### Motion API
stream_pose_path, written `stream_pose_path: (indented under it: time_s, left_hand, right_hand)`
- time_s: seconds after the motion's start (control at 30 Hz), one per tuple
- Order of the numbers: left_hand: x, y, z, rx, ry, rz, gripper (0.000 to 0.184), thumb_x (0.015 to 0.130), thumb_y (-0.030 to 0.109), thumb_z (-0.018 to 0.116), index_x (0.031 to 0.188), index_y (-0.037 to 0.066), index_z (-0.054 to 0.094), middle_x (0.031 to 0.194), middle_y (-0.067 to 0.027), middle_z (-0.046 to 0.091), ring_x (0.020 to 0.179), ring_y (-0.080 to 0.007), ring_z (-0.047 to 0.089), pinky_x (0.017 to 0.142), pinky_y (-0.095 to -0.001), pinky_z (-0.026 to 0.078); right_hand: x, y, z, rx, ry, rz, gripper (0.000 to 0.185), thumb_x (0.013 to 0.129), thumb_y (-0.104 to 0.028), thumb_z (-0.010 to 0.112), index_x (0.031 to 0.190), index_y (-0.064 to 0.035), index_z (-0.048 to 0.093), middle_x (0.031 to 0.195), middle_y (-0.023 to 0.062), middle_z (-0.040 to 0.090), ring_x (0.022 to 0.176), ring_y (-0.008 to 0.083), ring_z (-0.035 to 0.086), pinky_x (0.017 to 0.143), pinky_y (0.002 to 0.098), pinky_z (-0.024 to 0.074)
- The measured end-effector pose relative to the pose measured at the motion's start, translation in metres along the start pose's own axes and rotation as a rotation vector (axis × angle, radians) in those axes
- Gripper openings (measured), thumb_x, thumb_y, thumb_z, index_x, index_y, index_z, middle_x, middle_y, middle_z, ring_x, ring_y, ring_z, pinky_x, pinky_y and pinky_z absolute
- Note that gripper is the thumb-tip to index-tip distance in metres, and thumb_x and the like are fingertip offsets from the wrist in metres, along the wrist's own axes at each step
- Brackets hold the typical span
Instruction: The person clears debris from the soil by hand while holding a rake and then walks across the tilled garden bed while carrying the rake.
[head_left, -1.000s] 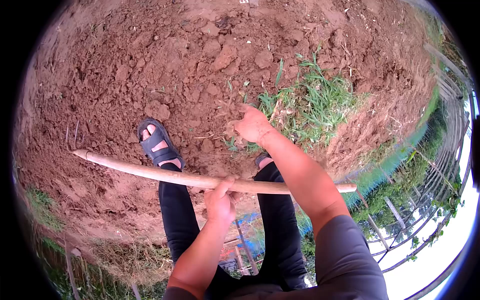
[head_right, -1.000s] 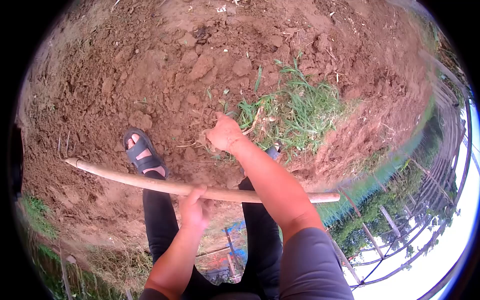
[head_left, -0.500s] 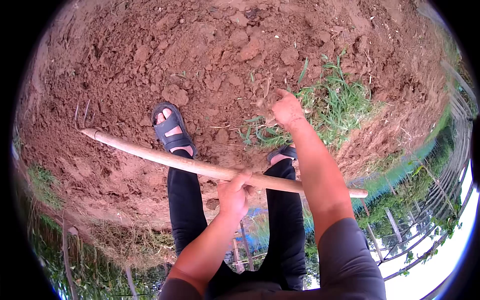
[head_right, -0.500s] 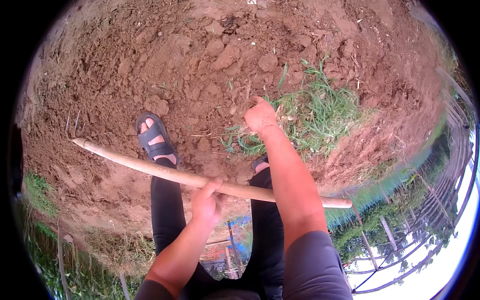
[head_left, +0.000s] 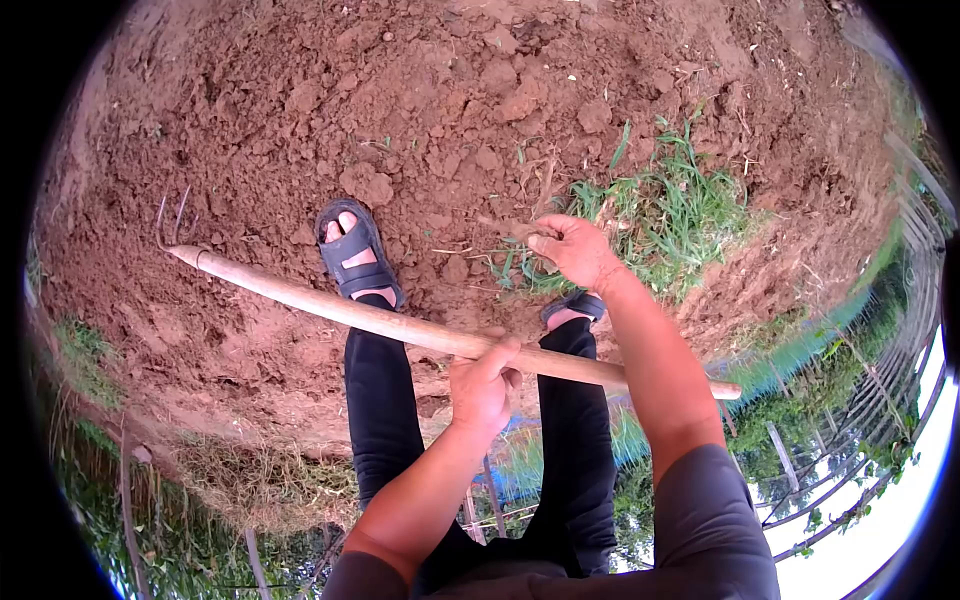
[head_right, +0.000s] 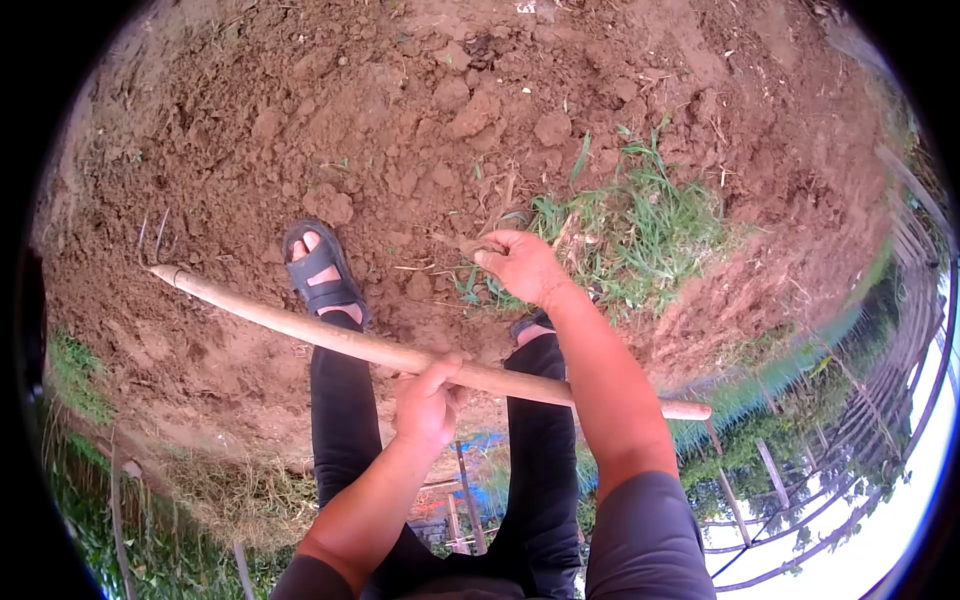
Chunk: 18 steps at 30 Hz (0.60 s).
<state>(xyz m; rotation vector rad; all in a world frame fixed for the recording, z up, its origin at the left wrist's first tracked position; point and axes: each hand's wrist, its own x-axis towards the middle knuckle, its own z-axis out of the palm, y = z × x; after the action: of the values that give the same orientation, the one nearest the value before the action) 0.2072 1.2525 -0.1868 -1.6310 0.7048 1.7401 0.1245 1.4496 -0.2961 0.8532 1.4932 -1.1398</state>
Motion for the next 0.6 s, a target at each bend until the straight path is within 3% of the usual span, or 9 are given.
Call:
stream_pose_path:
  time_s: [0.07, 0.1, 0.17, 0.2, 0.27, 0.4, 0.5, 0.6]
  left_hand:
    - [-0.002, 0.001, 0.004, -0.008, 0.017, -0.003, 0.029, 0.083, 0.006, 0.074, 0.107, 0.005, 0.058, 0.086, -0.0074, 0.067, 0.073, -0.0183, 0.067, 0.049, -0.0261, 0.044]
    - [-0.003, 0.001, 0.006, -0.014, 0.038, -0.002, 0.028, 0.083, 0.006, 0.074, 0.106, 0.006, 0.058, 0.086, -0.0073, 0.067, 0.074, -0.0175, 0.066, 0.048, -0.0261, 0.044]
    - [-0.002, 0.0, 0.003, -0.005, 0.022, -0.003, 0.028, 0.083, 0.006, 0.074, 0.106, 0.006, 0.059, 0.087, -0.0074, 0.067, 0.074, -0.0169, 0.066, 0.049, -0.026, 0.044]
    - [0.0, 0.001, 0.001, 0.004, 0.006, 0.001, 0.027, 0.083, 0.007, 0.074, 0.105, 0.006, 0.059, 0.088, -0.0074, 0.067, 0.074, -0.0163, 0.066, 0.049, -0.026, 0.044]
    - [-0.001, 0.0, -0.003, 0.005, 0.007, -0.007, 0.027, 0.083, 0.007, 0.074, 0.105, 0.006, 0.059, 0.088, -0.0077, 0.068, 0.074, -0.0162, 0.066, 0.049, -0.026, 0.044]
    - [-0.001, 0.0, -0.006, 0.03, -0.002, 0.001, 0.026, 0.083, 0.007, 0.074, 0.105, 0.005, 0.06, 0.089, -0.0092, 0.069, 0.076, -0.0164, 0.067, 0.05, -0.026, 0.044]
    - [0.0, 0.001, -0.009, 0.039, 0.005, -0.023, 0.025, 0.084, 0.007, 0.074, 0.104, 0.004, 0.059, 0.088, -0.0097, 0.07, 0.08, -0.018, 0.071, 0.051, -0.0254, 0.044]
    - [0.002, -0.001, -0.014, 0.046, -0.007, -0.052, 0.021, 0.085, 0.007, 0.074, 0.101, 0.003, 0.061, 0.087, -0.0116, 0.071, 0.081, -0.0184, 0.072, 0.05, -0.0253, 0.043]
  right_hand:
    - [-0.009, 0.0, 0.016, -0.117, -0.255, -0.045, 0.035, 0.088, -0.029, 0.071, 0.113, -0.0039, 0.069, 0.099, 0.0156, 0.072, 0.095, 0.0285, 0.068, 0.087, 0.037, 0.0512]
    - [-0.003, 0.008, 0.019, -0.119, -0.254, -0.044, 0.035, 0.088, -0.029, 0.071, 0.113, -0.0039, 0.069, 0.099, 0.0156, 0.072, 0.095, 0.0285, 0.068, 0.087, 0.037, 0.0512]
    - [0.011, 0.025, 0.026, -0.407, -0.013, -0.097, 0.029, 0.091, -0.024, 0.067, 0.112, -0.004, 0.069, 0.1, 0.0143, 0.072, 0.096, 0.0269, 0.068, 0.087, 0.0351, 0.0513]
    - [0.022, 0.026, 0.02, -0.382, 0.092, 0.012, 0.031, 0.091, -0.022, 0.065, 0.117, -0.0047, 0.067, 0.107, 0.0134, 0.071, 0.099, 0.0269, 0.068, 0.088, 0.0353, 0.0512]
    - [0.064, 0.053, 0.01, -0.039, 0.322, -0.121, 0.042, 0.089, -0.028, 0.066, 0.124, -0.0039, 0.063, 0.115, 0.0153, 0.07, 0.106, 0.0284, 0.067, 0.093, 0.0366, 0.05]
    - [0.149, 0.065, -0.006, 0.041, 0.576, -0.111, 0.06, 0.084, -0.036, 0.071, 0.132, -0.0014, 0.058, 0.12, 0.0175, 0.068, 0.112, 0.0287, 0.065, 0.098, 0.0347, 0.0484]
    - [0.165, 0.038, 0.008, 0.104, 0.779, 0.038, 0.063, 0.078, -0.041, 0.076, 0.126, -0.0028, 0.064, 0.118, 0.0195, 0.069, 0.111, 0.0283, 0.066, 0.097, 0.0346, 0.0487]
    - [0.165, 0.034, 0.016, -0.025, 0.809, 0.071, 0.048, 0.077, -0.041, 0.077, 0.109, -0.0049, 0.074, 0.1, 0.0187, 0.073, 0.096, 0.0284, 0.07, 0.091, 0.0366, 0.0516]
